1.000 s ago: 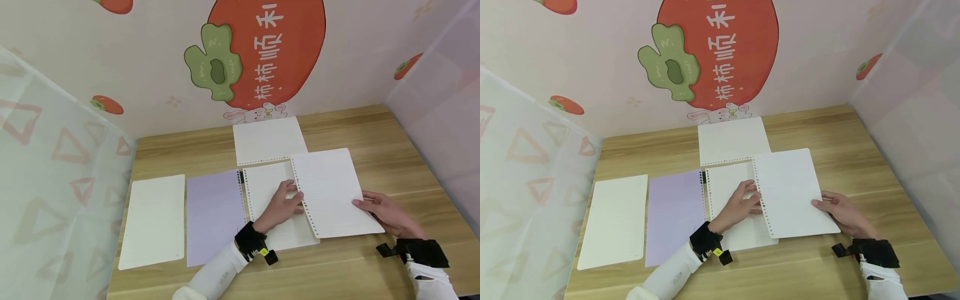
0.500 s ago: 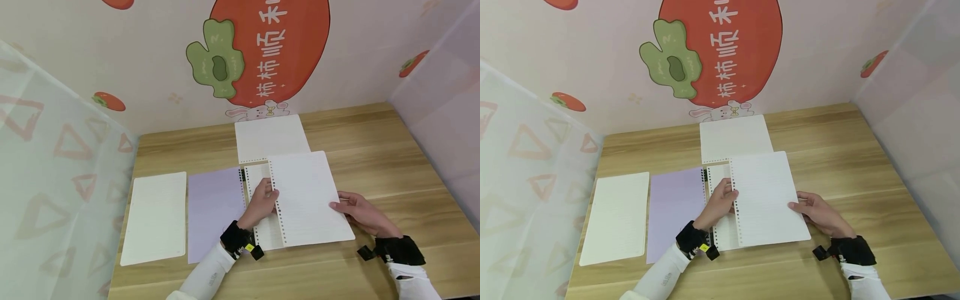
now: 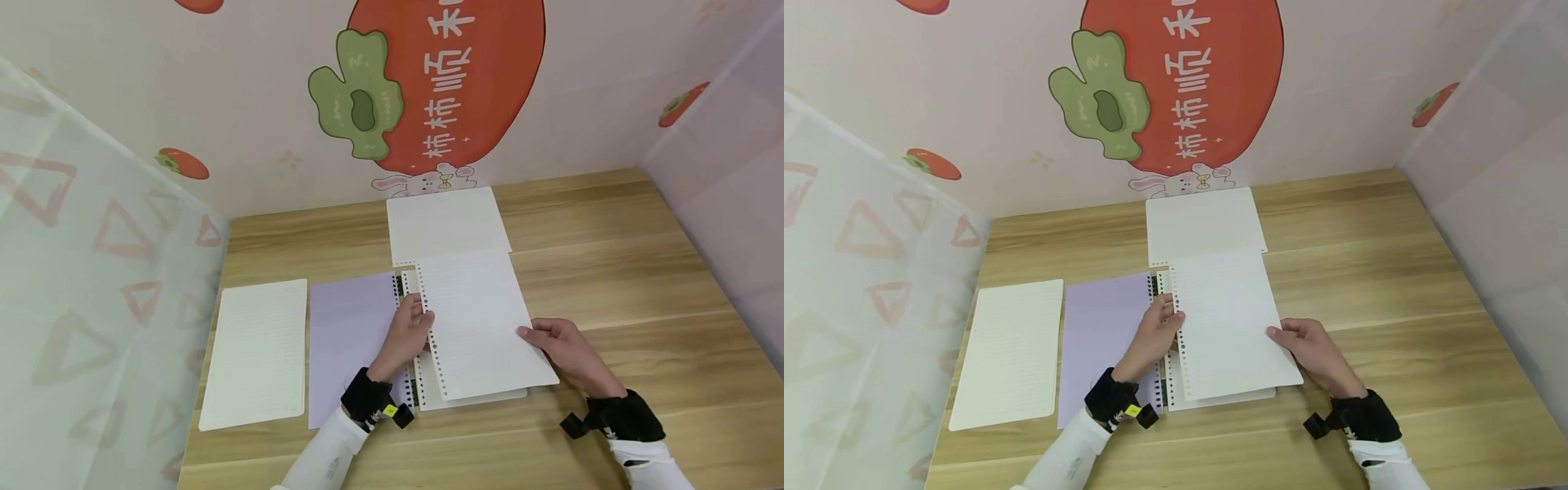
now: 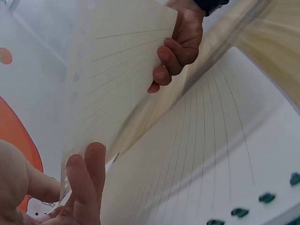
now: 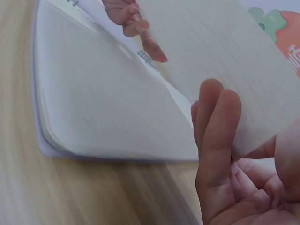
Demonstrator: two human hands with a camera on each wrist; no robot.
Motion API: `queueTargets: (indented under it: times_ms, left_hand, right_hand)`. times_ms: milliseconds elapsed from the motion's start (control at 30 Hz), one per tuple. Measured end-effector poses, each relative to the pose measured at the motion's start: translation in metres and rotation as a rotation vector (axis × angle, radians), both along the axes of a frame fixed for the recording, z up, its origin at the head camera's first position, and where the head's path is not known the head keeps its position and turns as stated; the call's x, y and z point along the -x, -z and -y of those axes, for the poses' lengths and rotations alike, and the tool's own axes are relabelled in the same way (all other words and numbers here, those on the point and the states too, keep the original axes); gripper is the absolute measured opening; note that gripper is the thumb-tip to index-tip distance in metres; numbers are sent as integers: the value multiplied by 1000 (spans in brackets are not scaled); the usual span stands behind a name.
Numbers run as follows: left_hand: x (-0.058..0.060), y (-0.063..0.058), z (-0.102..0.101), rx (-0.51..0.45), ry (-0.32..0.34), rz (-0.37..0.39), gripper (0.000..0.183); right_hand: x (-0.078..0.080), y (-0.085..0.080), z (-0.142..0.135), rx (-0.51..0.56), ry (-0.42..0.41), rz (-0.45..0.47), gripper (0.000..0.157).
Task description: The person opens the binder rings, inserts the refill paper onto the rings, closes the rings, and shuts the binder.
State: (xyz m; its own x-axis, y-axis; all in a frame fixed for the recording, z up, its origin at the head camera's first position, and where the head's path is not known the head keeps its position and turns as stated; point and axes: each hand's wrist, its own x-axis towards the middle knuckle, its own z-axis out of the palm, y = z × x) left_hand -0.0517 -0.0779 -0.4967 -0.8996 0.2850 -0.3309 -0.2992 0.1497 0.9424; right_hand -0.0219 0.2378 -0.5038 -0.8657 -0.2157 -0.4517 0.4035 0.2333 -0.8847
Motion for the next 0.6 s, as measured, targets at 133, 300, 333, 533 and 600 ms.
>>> queueTargets:
  times_ms: [133,300,333,533,600]
  left_hand:
    - [-1,5,13,71,5,-61,54]
    - [-3,8,27,217,-19,-195,59]
    - [-4,8,29,243,-27,-228,59]
    - [-2,7,36,410,-51,-386,53]
    - [-2,8,37,477,-35,-442,51]
  right_hand:
    - [-2,4,10,-7,17,0,52]
    - [-4,8,20,20,28,12,48]
    - [-4,8,22,20,27,12,48]
    - [-5,10,30,11,28,11,51]
    - [-5,10,33,3,34,14,51]
